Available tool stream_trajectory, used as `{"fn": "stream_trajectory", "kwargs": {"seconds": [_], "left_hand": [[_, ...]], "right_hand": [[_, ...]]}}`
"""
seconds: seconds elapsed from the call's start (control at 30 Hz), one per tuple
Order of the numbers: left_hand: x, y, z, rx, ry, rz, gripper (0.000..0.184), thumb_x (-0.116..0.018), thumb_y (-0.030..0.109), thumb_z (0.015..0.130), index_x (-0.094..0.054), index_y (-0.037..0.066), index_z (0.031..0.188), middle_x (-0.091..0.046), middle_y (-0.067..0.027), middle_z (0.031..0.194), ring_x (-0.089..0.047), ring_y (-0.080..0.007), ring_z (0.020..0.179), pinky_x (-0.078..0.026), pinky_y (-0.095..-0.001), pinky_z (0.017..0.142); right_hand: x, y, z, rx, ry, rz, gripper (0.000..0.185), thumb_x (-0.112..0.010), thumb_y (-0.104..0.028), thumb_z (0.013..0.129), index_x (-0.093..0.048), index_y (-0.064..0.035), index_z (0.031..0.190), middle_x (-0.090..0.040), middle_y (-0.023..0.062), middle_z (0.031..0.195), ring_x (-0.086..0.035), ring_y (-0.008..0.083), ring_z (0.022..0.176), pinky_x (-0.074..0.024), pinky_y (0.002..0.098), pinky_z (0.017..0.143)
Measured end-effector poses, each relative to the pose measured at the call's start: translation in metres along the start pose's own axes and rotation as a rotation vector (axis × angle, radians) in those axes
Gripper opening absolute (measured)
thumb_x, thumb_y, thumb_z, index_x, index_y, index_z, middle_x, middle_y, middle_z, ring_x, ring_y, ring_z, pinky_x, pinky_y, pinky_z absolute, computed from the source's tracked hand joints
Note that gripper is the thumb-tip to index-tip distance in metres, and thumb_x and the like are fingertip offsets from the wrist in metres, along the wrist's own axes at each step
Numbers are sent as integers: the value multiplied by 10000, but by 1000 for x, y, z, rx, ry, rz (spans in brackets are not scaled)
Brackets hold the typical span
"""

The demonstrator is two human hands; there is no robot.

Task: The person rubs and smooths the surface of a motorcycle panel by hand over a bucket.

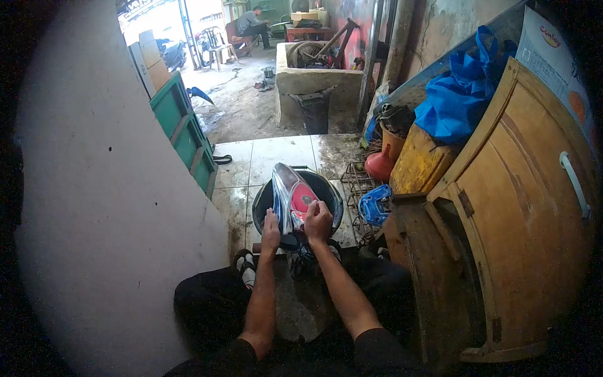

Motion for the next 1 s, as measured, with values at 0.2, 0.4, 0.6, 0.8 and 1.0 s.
{"fn": "stream_trajectory", "kwargs": {"seconds": [0.2,0.4,0.6,0.8,1.0], "left_hand": [[13,93,-23,-49,-210,-53,560,-304,324,1077,-334,-52,1491,-304,-231,1572,-217,-357,1490,-167,-407,1211],[8,14,-6,67,-83,-8,570,-317,337,1078,-343,-75,1472,-321,-277,1545,-246,-380,1475,-184,-407,1205],[22,97,-24,67,-33,-66,591,-373,345,1058,-363,-89,1459,-302,-280,1553,-237,-397,1475,-171,-410,1209],[-2,11,-12,-229,-62,116,587,-366,340,1063,-360,-90,1461,-305,-280,1553,-237,-390,1477,-171,-419,1209],[14,73,-17,5,-9,-79,583,-350,351,1071,-344,-59,1485,-314,-265,1555,-234,-386,1478,-157,-417,1213]], "right_hand": [[-2,1,5,14,40,-16,336,-531,-286,974,-623,-19,792,-651,184,714,-653,386,705,-478,464,619],[-1,1,2,9,22,7,335,-522,-290,977,-619,-14,814,-656,190,747,-653,396,734,-483,482,634],[-1,1,4,22,21,-27,303,-528,-261,971,-624,-12,827,-650,212,774,-649,416,765,-490,484,649],[1,-3,5,17,16,18,296,-530,-257,971,-633,-19,827,-660,209,776,-653,410,744,-498,472,646],[-4,8,3,-3,24,-6,314,-524,-277,974,-624,-19,824,-663,198,771,-656,401,740,-492,474,634]]}}
Point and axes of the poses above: each hand's wrist, its own z-axis towards the middle knuckle, its own x-axis out of the back of the hand, y = z × x, the point moved 5 cm from there along z, towards the middle knuckle
